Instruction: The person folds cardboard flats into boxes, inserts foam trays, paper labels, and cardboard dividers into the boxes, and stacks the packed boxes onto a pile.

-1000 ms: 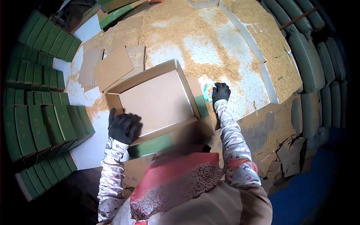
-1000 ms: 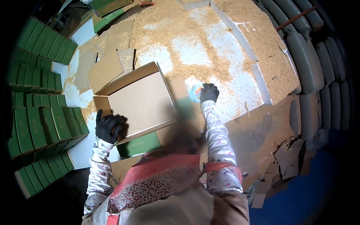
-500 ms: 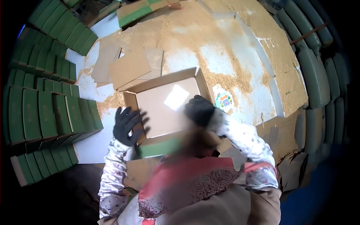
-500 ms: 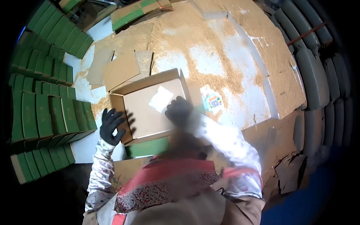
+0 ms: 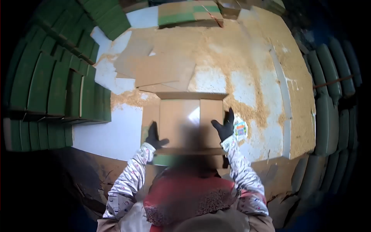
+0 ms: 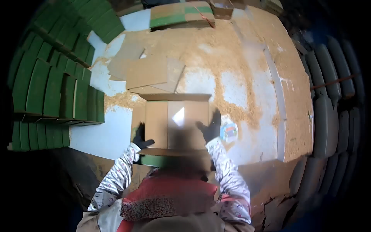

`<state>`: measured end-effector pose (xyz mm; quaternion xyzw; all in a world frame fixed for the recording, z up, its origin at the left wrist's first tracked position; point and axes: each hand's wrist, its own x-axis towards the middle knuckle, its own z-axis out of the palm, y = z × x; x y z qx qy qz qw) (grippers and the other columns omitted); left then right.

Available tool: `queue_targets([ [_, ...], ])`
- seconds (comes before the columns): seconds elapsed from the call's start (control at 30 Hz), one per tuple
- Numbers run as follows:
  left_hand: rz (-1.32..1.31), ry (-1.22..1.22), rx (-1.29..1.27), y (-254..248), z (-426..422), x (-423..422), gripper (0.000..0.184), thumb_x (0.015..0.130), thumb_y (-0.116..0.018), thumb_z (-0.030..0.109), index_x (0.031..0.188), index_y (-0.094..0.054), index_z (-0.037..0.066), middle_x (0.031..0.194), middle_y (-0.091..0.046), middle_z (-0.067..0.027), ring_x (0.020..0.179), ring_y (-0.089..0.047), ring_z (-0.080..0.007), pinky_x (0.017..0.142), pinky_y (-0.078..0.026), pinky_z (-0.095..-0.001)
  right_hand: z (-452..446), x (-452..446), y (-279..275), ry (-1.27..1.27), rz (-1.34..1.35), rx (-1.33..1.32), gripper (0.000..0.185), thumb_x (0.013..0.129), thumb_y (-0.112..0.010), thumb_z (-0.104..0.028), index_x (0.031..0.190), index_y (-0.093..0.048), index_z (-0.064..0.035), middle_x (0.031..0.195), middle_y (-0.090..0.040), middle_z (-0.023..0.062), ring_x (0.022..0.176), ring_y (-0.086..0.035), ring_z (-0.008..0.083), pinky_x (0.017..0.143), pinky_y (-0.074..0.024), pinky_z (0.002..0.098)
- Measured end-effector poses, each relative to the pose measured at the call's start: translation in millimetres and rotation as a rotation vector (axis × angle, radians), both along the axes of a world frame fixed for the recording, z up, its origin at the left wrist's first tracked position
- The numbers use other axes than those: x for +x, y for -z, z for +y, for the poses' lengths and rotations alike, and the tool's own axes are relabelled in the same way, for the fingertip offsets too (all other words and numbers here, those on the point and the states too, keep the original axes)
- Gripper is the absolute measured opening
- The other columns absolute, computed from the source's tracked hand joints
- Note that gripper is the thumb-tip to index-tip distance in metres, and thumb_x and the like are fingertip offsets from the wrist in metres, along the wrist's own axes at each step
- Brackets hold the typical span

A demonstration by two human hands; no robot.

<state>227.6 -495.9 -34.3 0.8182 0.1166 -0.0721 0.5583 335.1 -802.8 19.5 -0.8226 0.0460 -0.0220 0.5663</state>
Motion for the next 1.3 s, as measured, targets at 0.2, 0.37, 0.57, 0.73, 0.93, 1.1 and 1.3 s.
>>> queue_targets([
  [0.2, 0.067, -0.293, -1.168, -2.4, 24.3, -18.1, 0.058, 0.077, -0.056, 0.025, 0.124, -0.028, 0.006, 0.120, -0.040, -0.0137, 0.108, -0.041, -0.0260, 0.090, -0.033, -0.0410, 13.2, 11.8, -24.6, -0.292, 0.735, 1.209, 0.048, 0.076, -0.052, -0.009, 0.120, -0.033, -0.0125, 0.107, -0.047, 0.0127, 0.094, -0.049, 0.0263, 0.077, -0.0442, 0.0356],
  [0.37, -0.558, -0.041, -1.109, -233.8, 48.2, 18.0, 0.055, 0.079, -0.050, 0.036, 0.119, -0.039, 0.000, 0.122, -0.039, -0.0141, 0.110, -0.039, -0.0253, 0.093, -0.029, -0.0417, 63.0, 63.9, -157.5, -0.742, 0.570, 1.002, 0.044, 0.077, -0.046, -0.006, 0.119, -0.035, -0.0115, 0.111, -0.045, 0.0162, 0.099, -0.048, 0.0319, 0.082, -0.0415, 0.0397],
  [0.57, -1.507, -0.681, -0.047, -493.4, 284.4, -42.1, 0.054, 0.079, -0.050, 0.039, 0.115, -0.041, 0.000, 0.116, -0.044, -0.0139, 0.104, -0.044, -0.0250, 0.089, -0.033, -0.0395, 191.1, 78.8, -387.6, -0.970, -0.174, 0.642, 0.041, 0.078, -0.043, -0.008, 0.118, -0.037, -0.0113, 0.114, -0.042, 0.0184, 0.102, -0.045, 0.0336, 0.083, -0.0400, 0.0392],
  [0.73, -1.188, -0.928, 0.301, -581.8, 437.0, -33.7, 0.052, 0.079, -0.050, 0.041, 0.112, -0.044, 0.001, 0.112, -0.046, -0.0130, 0.100, -0.045, -0.0247, 0.087, -0.034, -0.0381, 337.6, 85.8, -522.1, -0.963, -0.559, 0.532, 0.038, 0.079, -0.040, -0.010, 0.117, -0.038, -0.0112, 0.116, -0.040, 0.0203, 0.104, -0.042, 0.0350, 0.083, -0.0386, 0.0387],
  [0.93, -0.955, -0.942, 0.548, -571.4, 483.8, -22.1, 0.050, 0.078, -0.050, 0.043, 0.108, -0.047, 0.002, 0.107, -0.049, -0.0119, 0.096, -0.047, -0.0244, 0.084, -0.036, -0.0364, 515.1, 107.7, -568.5, -0.756, -0.805, 0.379, 0.036, 0.081, -0.036, -0.012, 0.116, -0.039, -0.0110, 0.119, -0.037, 0.0226, 0.107, -0.039, 0.0368, 0.084, -0.0371, 0.0382],
  [1.1, -0.864, -0.939, 0.703, -561.0, 502.7, -28.3, 0.049, 0.078, -0.050, 0.044, 0.105, -0.049, 0.003, 0.104, -0.052, -0.0109, 0.093, -0.049, -0.0242, 0.082, -0.038, -0.0350, 556.7, 117.8, -539.1, -0.485, -1.334, 0.205, 0.037, 0.081, -0.042, -0.012, 0.118, -0.037, -0.0103, 0.113, -0.044, 0.0187, 0.100, -0.047, 0.0315, 0.083, -0.0400, 0.0350],
  [1.3, -1.785, -1.177, 1.104, -520.9, 430.3, -25.2, 0.042, 0.072, -0.065, 0.023, 0.104, -0.049, 0.001, 0.100, -0.052, -0.0111, 0.093, -0.049, -0.0226, 0.083, -0.038, -0.0318, 482.3, 82.1, -425.2, -0.705, -1.343, -0.032, 0.037, 0.083, -0.045, -0.029, 0.114, -0.041, -0.0083, 0.103, -0.051, 0.0176, 0.089, -0.053, 0.0288, 0.073, -0.0430, 0.0311],
])
